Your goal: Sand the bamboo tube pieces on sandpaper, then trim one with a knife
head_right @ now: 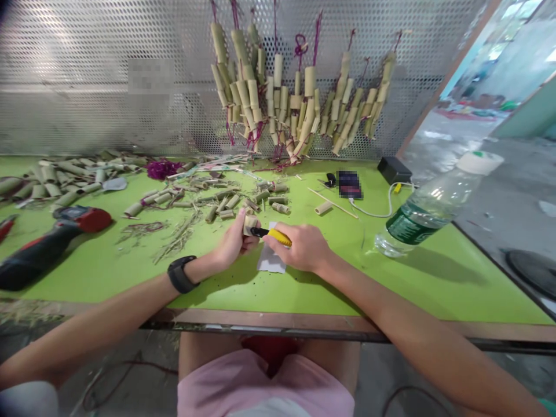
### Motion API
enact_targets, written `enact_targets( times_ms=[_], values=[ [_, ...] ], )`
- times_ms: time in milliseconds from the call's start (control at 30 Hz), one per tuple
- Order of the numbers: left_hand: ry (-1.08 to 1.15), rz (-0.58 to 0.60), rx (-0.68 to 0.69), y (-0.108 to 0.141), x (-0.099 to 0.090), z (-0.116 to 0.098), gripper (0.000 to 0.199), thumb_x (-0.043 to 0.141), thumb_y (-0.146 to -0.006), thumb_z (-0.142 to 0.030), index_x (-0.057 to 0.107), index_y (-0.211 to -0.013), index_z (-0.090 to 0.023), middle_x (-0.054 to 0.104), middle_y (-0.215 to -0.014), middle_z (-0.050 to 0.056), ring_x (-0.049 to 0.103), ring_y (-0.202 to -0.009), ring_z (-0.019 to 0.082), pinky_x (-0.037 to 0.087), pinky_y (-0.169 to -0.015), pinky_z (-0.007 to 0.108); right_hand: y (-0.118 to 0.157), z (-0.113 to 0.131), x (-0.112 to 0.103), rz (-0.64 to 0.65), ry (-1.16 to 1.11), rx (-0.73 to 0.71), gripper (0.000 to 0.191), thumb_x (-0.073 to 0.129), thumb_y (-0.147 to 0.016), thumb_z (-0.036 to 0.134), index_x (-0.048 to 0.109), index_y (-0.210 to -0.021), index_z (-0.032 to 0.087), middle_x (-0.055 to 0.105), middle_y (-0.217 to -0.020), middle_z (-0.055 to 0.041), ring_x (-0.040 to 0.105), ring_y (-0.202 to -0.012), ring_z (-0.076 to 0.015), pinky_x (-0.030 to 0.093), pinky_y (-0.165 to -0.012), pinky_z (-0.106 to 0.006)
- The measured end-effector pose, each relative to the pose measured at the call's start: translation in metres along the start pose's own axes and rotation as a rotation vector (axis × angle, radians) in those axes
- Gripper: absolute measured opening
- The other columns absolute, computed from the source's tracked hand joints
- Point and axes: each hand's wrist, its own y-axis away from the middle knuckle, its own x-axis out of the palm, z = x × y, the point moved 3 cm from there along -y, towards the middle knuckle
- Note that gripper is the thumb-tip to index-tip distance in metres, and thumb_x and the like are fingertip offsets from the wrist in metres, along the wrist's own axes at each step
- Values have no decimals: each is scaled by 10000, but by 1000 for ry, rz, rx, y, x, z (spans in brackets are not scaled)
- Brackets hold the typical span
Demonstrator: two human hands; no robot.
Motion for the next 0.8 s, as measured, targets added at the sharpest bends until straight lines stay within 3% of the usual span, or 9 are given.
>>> enact_targets(
  times_ms=[100,267,333,567,800],
  values=[
    [-93,32,96,3,0,0,730,379,-947,-917,500,-721,-234,213,-555,-86,187,-448,95,167,-432,236,-2,-4,-1,-3,-14,-13,490,469,-1048,587,706,-859,203,670,-645,-35,527,-508,-141,272,-518,-285],
    [-162,225,142,16,13,-1,742,332,-970,-906,461,-676,-237,283,-551,-59,239,-466,105,219,-454,267,-11,-46,-12,-90,-15,243,640,370,-1042,725,637,-771,210,534,-526,-12,405,-413,-150,249,-455,-318],
    [-144,216,141,15,12,-1,742,337,-968,-907,446,-672,-236,267,-563,-64,232,-472,102,194,-456,263,-13,-50,-17,-150,-10,236,648,367,-1035,736,647,-798,202,566,-575,-29,429,-443,-153,254,-459,-325],
    [-53,95,53,0,-2,3,685,352,-994,-858,411,-704,-240,247,-586,-71,206,-469,96,176,-440,244,-3,-6,-6,-45,-67,-28,505,461,-1043,603,662,-812,201,624,-640,-19,509,-525,-135,319,-544,-286],
    [-117,70,104,8,5,-2,716,376,-963,-898,435,-692,-238,253,-555,-74,221,-451,95,184,-432,237,-2,-10,-3,-8,-67,-12,503,459,-1045,606,665,-821,206,638,-650,-29,516,-542,-149,311,-555,-293]
  ],
)
